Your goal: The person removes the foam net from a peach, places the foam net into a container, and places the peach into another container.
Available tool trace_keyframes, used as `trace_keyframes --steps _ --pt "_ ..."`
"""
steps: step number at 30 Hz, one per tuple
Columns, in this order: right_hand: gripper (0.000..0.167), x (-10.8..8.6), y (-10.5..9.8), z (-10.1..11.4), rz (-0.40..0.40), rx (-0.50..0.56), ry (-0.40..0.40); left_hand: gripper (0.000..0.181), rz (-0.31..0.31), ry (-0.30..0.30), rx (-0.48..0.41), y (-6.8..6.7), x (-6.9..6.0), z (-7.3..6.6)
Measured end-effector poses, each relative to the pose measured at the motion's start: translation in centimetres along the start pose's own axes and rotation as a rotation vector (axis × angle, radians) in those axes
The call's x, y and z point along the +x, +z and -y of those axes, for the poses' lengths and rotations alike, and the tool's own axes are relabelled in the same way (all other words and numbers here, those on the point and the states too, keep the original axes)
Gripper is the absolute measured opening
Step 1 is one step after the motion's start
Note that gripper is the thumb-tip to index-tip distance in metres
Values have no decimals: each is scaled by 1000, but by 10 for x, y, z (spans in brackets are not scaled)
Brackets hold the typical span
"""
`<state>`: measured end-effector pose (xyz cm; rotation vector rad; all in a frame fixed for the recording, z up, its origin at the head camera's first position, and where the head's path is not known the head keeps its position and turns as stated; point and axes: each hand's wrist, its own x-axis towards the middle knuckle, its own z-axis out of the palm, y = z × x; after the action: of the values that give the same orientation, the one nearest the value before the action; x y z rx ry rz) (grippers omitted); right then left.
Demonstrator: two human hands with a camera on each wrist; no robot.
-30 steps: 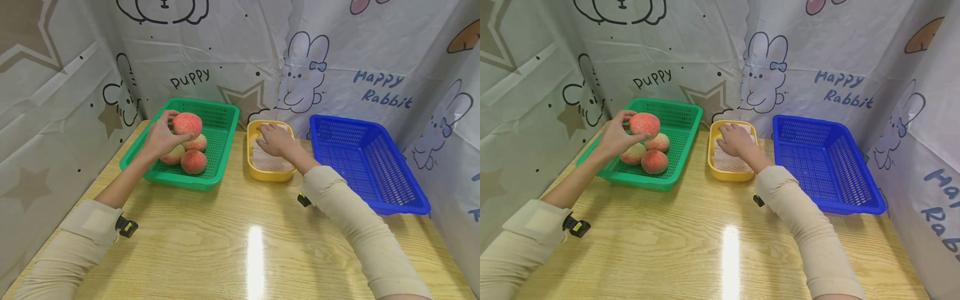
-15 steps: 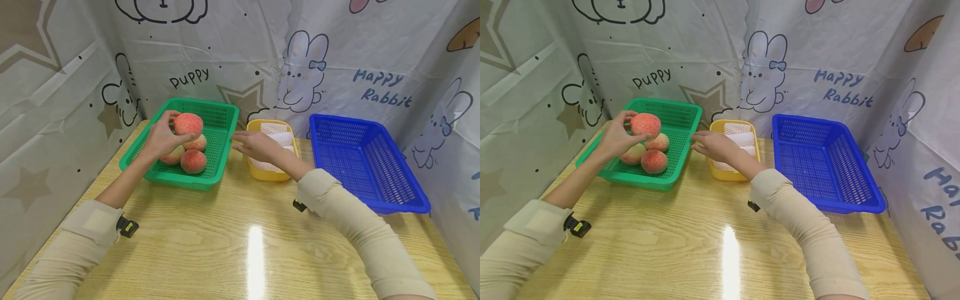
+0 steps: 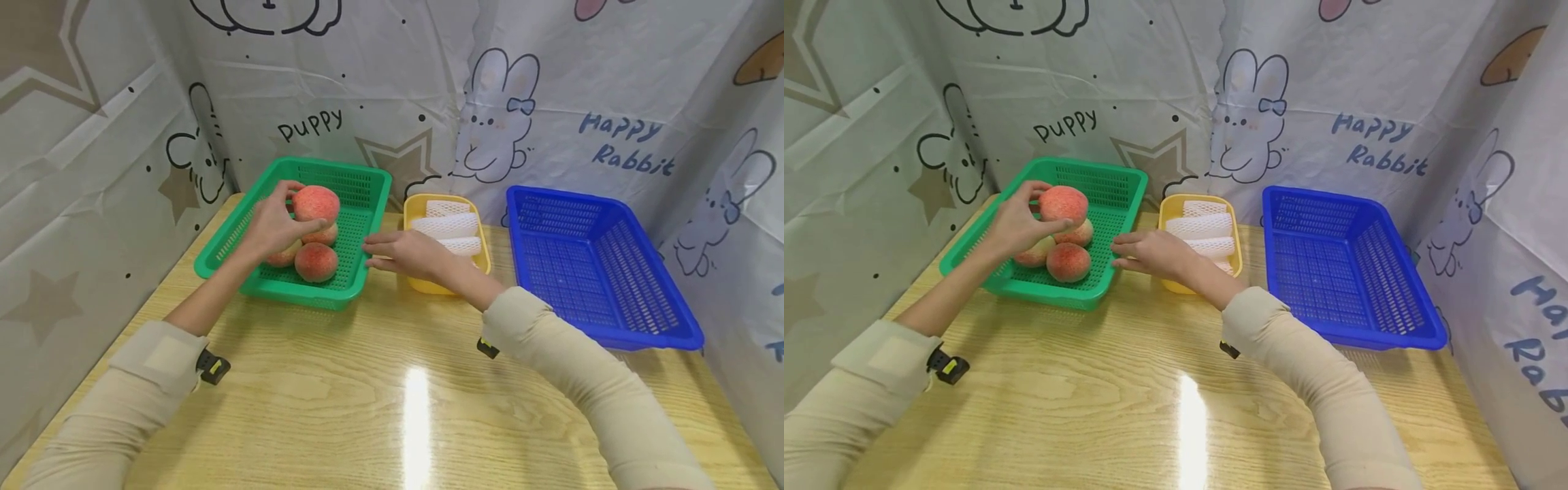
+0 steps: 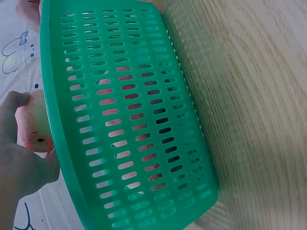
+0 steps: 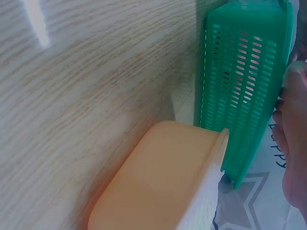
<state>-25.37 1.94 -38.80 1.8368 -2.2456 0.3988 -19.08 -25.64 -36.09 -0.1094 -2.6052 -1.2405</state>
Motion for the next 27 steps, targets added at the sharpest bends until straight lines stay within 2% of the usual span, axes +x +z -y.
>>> trace_keyframes --steps 9,19,27 --pt "37 -2 8 3 -80 -77 -132 76 19 12 20 9 5 0" --pt "48 -7 6 4 -1 -217 -166 74 52 24 16 19 9 -1" --pt "47 -7 6 2 -37 -319 -227 72 78 6 24 26 11 -4"
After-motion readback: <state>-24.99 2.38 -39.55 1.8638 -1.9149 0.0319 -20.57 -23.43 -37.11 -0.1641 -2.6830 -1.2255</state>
